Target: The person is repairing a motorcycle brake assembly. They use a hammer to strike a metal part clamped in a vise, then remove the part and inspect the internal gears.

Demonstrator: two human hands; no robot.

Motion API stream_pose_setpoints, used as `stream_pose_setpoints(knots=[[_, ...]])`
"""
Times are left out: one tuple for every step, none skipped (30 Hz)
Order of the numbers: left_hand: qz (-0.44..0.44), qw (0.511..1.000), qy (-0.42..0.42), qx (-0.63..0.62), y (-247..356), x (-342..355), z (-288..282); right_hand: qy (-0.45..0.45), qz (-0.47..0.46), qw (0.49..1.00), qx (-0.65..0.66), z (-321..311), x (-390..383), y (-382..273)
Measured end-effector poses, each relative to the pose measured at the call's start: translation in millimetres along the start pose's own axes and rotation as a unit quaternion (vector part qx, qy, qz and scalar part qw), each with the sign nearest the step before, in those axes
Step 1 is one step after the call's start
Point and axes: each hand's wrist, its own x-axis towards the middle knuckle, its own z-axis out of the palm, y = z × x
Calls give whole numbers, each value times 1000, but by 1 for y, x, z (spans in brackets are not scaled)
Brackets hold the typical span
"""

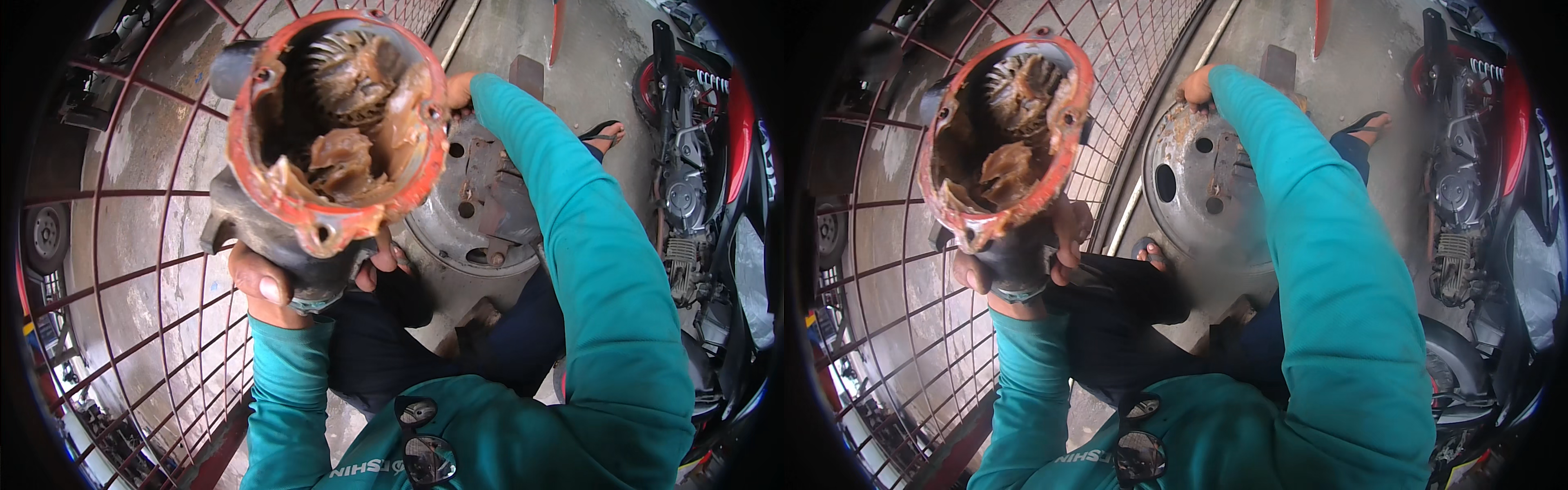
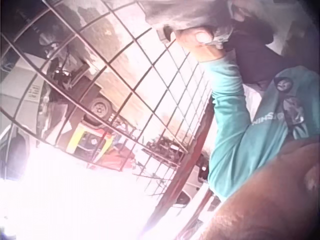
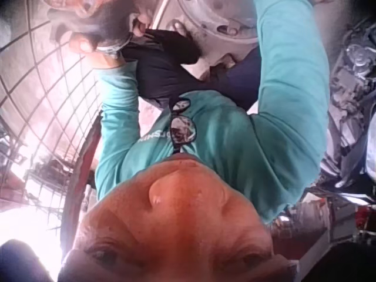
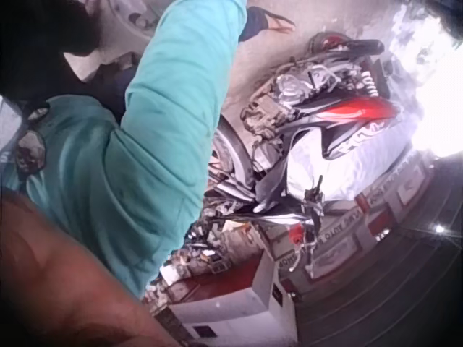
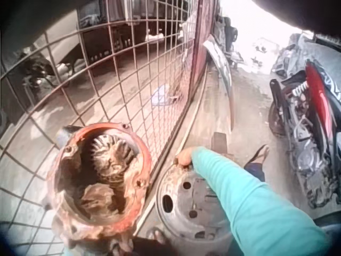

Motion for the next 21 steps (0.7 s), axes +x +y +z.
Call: stream_pose_setpoints(knots=[[3, 998, -68, -11, 2, 7, -9, -3, 0, 1000, 12, -3, 4, 4], [17, 991, -123, -45, 2, 16, -16, -4, -1, 1000, 20, -7, 9, 5], [17, 987, -149, -57, 0, 20, -21, -11, -1, 1000, 10, -8, 14, 6], [24, 983, -156, -95, -2, 24, -20, -10, -4, 1000, 15, -5, 17, 10], [34, 978, -160, -132, -4, 26, -21, -9, -8, 1000, 17, -3, 15, 9], [28, 981, -133, -139, -1, 24, -17, -7, -12, 1000, 19, -1, 14, 8], [26, 983, -114, -144, -1, 22, -15, -5, -17, 1000, 25, 1, 13, 5], [25, 983, -99, -150, -2, 21, -13, -1, -18, 999, 31, 2, 11, 6], [28, 983, -93, -153, -4, 20, -11, 3, -19, 999, 36, 2, 10, 6], [29, 984, -93, -151, -4, 20, -12, -1, -23, 999, 45, 3, 8, 6], [31, 984, -92, -147, -4, 21, -11, -6, -28, 998, 53, 3, 7, 6], [33, 985, -92, -144, -4, 22, -11, -10, -33, 997, 62, 3, 7, 6], [32, 985, -91, -143, -5, 22, -10, -11, -36, 997, 61, 1, 5, 8], [31, 986, -87, -142, -6, 22, -9, -13, -40, 997, 59, 0, 1, 7], [31, 986, -83, -141, -6, 21, -8, -15, -44, 997, 57, -2, -2, 6], [31, 987, -76, -139, -6, 21, -7, -9, -47, 997, 57, -4, -5, 5], [44, 985, -99, -134, -5, 22, -8, -5, -53, 997, 55, -4, -18, -5], [56, 982, -125, -130, -6, 24, -10, 1, -56, 997, 54, -4, -28, -11], [79, 972, -182, -125, -8, 34, -16, 7, -57, 998, 40, -3, -31, -17], [85, 968, -203, -123, -8, 36, -17, 14, -55, 998, 27, -1, -33, -21], [92, 963, -224, -121, -9, 39, -18, 20, -54, 998, 15, -1, -34, -24]])
